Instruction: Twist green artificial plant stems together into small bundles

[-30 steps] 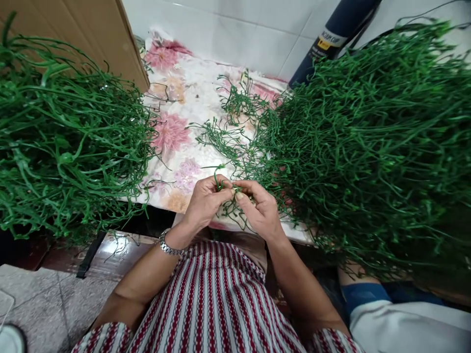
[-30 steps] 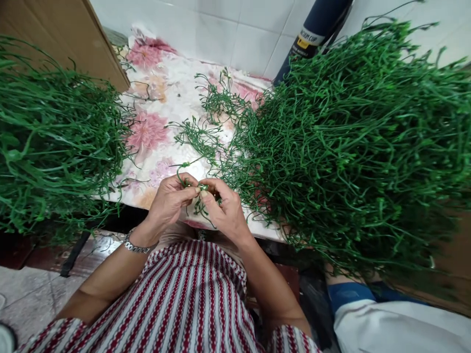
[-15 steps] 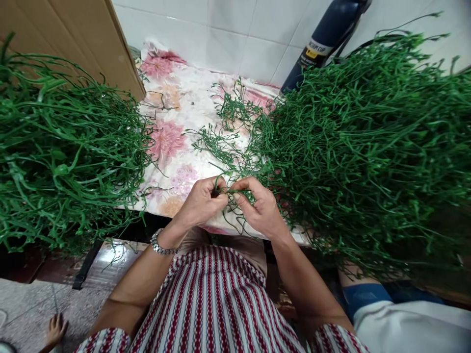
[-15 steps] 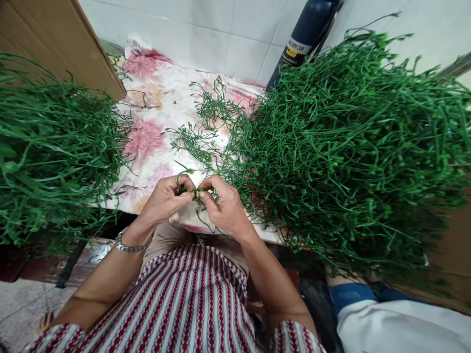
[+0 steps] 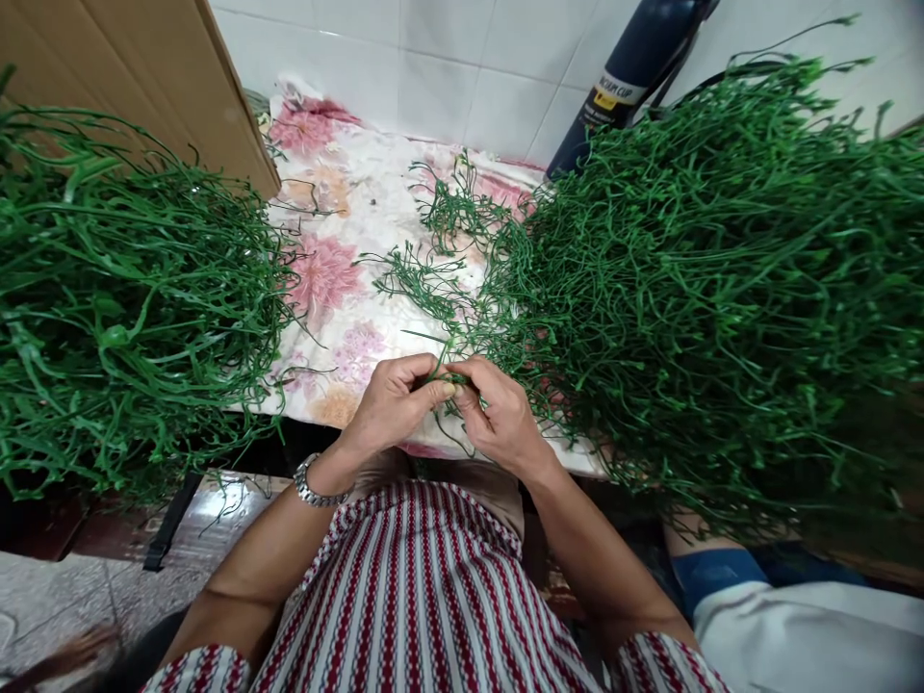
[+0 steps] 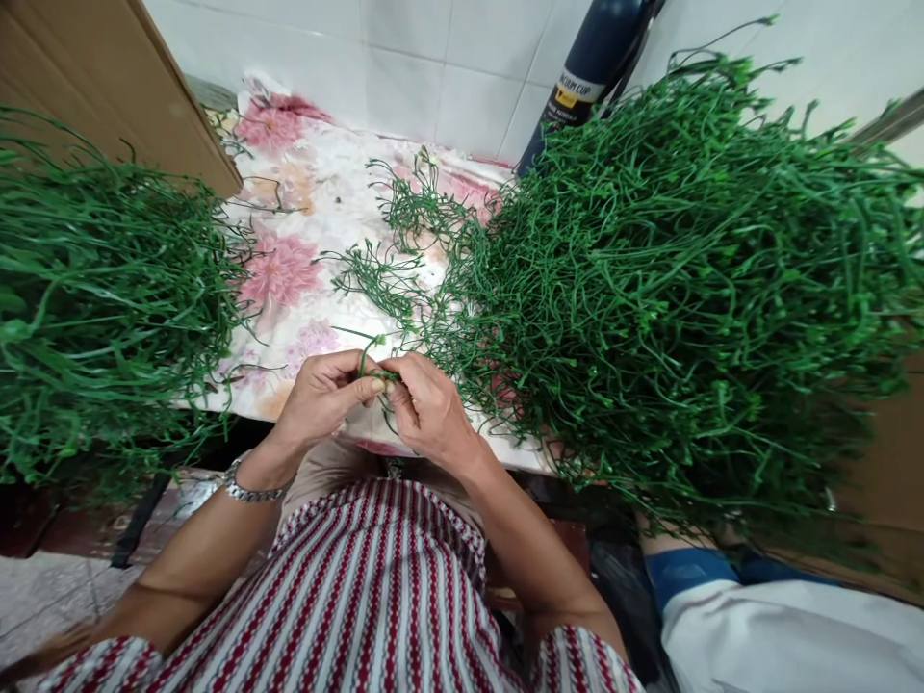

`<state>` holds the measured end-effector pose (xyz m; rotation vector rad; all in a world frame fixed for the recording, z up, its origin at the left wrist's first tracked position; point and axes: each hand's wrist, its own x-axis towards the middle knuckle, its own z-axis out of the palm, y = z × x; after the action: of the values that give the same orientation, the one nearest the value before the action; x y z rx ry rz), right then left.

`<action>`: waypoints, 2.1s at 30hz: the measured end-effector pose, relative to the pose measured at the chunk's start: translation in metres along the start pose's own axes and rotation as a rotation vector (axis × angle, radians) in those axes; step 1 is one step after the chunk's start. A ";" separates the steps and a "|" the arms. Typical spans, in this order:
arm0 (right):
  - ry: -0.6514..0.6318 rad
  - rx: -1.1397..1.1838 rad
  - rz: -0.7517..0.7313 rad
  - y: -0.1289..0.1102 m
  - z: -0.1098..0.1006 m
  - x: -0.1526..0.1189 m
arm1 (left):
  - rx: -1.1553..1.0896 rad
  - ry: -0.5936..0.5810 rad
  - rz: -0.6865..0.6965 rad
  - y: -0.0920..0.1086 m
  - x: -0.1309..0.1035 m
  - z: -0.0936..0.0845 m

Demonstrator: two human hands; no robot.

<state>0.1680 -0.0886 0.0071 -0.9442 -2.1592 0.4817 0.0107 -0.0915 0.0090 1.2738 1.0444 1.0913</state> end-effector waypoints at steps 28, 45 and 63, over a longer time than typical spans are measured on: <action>-0.102 -0.673 0.052 0.032 -0.060 -0.004 | -0.540 0.031 -0.211 0.000 -0.012 -0.017; -0.118 0.071 0.206 -0.025 0.025 -0.013 | -0.431 0.344 -0.086 -0.005 -0.025 0.005; -0.104 0.154 0.284 -0.027 -0.003 -0.011 | -0.578 0.167 -0.091 0.013 -0.022 -0.011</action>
<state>0.1629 -0.1146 0.0194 -1.1660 -2.0519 0.8384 -0.0046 -0.1108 0.0217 0.6766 0.8121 1.3230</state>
